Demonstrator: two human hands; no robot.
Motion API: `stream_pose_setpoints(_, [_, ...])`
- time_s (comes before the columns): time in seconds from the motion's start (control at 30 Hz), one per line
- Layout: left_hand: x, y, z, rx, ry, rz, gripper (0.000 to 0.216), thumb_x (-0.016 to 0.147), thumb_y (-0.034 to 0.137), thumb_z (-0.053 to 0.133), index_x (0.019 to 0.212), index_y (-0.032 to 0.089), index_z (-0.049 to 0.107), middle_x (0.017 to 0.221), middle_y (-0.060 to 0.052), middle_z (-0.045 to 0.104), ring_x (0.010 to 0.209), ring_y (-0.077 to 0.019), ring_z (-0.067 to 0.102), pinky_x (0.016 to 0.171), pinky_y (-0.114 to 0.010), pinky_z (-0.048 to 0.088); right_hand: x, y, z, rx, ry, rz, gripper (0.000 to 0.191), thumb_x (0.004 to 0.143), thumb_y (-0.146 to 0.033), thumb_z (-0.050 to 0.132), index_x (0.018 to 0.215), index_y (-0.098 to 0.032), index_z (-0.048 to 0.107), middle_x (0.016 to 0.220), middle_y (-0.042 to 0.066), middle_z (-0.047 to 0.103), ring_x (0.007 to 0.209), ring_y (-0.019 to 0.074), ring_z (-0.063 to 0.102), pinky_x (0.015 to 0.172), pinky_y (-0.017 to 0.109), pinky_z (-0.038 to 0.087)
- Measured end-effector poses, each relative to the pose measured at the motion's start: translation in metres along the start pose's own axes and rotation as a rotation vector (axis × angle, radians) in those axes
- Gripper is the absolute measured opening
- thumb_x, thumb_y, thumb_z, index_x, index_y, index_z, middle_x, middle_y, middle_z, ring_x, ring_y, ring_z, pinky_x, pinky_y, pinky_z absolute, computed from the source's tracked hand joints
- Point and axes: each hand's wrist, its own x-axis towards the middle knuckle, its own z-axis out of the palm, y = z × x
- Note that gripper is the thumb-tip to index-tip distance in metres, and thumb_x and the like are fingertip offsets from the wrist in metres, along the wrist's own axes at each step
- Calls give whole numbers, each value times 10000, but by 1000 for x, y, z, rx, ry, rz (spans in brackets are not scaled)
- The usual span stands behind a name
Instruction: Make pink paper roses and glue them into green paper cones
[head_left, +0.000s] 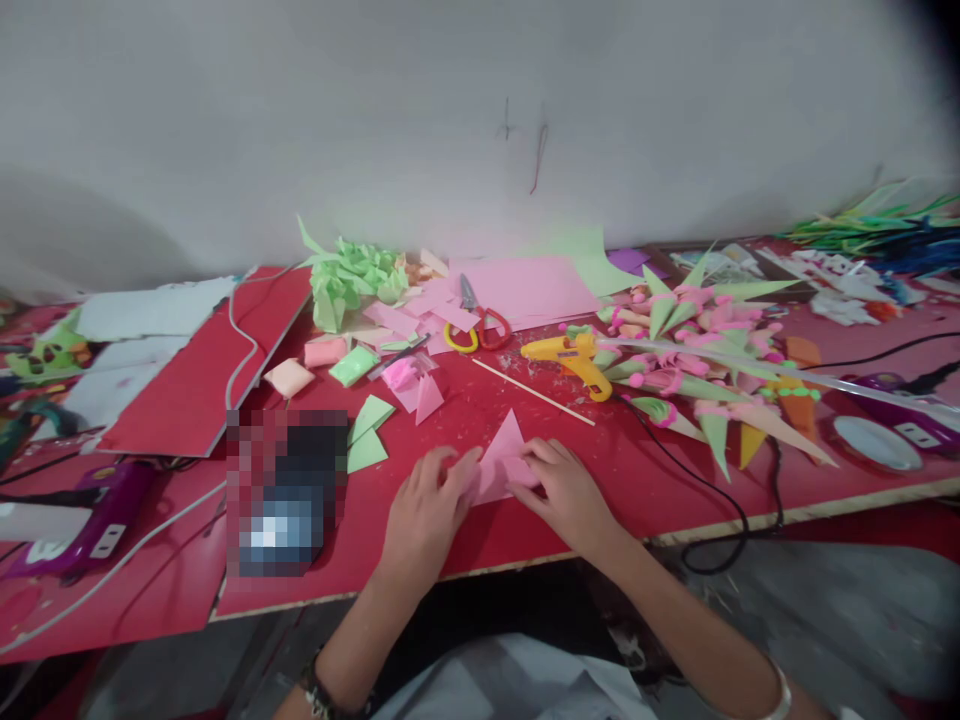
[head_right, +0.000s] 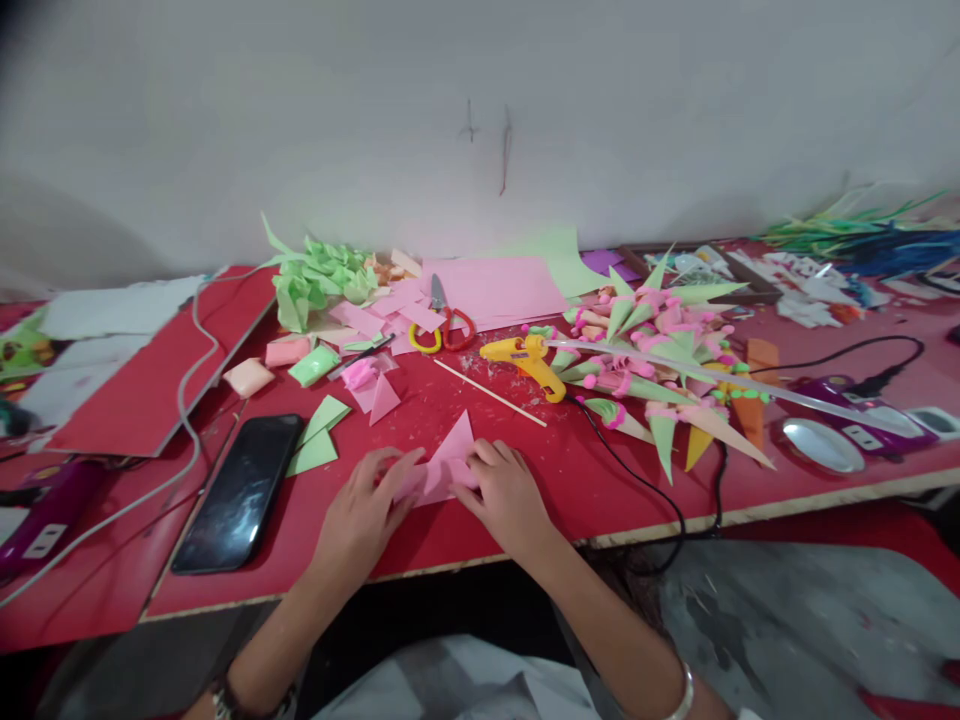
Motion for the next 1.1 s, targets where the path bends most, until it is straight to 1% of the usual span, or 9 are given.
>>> stream_pose_setpoints(0.1, [3,1,-5,77,-48,242,383,810,136,446,1149,313,465,1150,-47,498,946,-194,496,766,-328,425,0,2,1,5,-16,3,82,763,-236,516,783,-177,568,862,57,570,789,192,507,701,322,424])
stream_pose_setpoints(0.17, [5,0,-9,100,-80,376,363,825,144,434,1152,300,462,1162,-26,513,999,-195,471,831,-350,383,0,2,1,7,-36,15,79,762,-235,519,766,-172,565,859,56,568,785,190,504,702,320,422])
stream_pose_setpoints(0.23, [5,-2,-11,111,-101,443,348,841,158,414,1171,263,447,1136,-26,542,1028,-188,463,870,-351,344,0,1,0,12,-44,21,98,769,-251,517,771,-166,566,860,59,566,788,191,504,702,323,420])
stream_pose_setpoints(0.37, [3,-7,-14,97,-154,520,356,845,162,414,1197,211,425,1077,-44,580,989,-161,504,860,-311,339,1,0,0,25,-19,15,113,781,-261,506,768,-168,569,842,60,568,780,189,508,704,330,418])
stream_pose_setpoints(0.5, [-3,-13,-16,75,-171,523,362,836,173,429,1196,214,430,1137,-44,557,1035,-153,489,883,-303,333,1,1,1,44,-3,14,105,763,-261,523,713,-175,554,841,56,564,777,187,502,702,331,417])
stream_pose_setpoints(0.63, [-12,-22,-19,77,-154,477,373,823,141,431,1182,238,450,1146,-25,561,1046,-159,489,902,-325,331,-1,2,-3,69,-6,19,88,753,-233,525,680,-184,525,852,52,555,791,189,486,704,328,417])
stream_pose_setpoints(0.8, [-21,-35,-21,75,-148,441,376,817,129,426,1168,256,476,1135,-5,576,1041,-160,502,910,-336,334,-9,6,-10,76,12,107,86,725,-189,530,654,-195,482,867,41,543,787,192,474,712,344,410])
stream_pose_setpoints(0.93, [-20,-38,-23,56,-160,444,377,808,128,428,1155,258,495,1131,3,584,1041,-161,503,923,-344,323,-14,11,-11,95,39,134,96,724,-115,470,763,-201,488,862,43,539,809,198,476,723,350,418])
stream_pose_setpoints(1.1, [-18,-35,-29,44,-236,424,444,763,107,448,1176,268,480,1163,8,562,1059,-164,482,924,-335,331,-21,8,-11,15,144,64,293,760,-94,410,1034,-170,481,973,98,517,926,233,456,800,396,414])
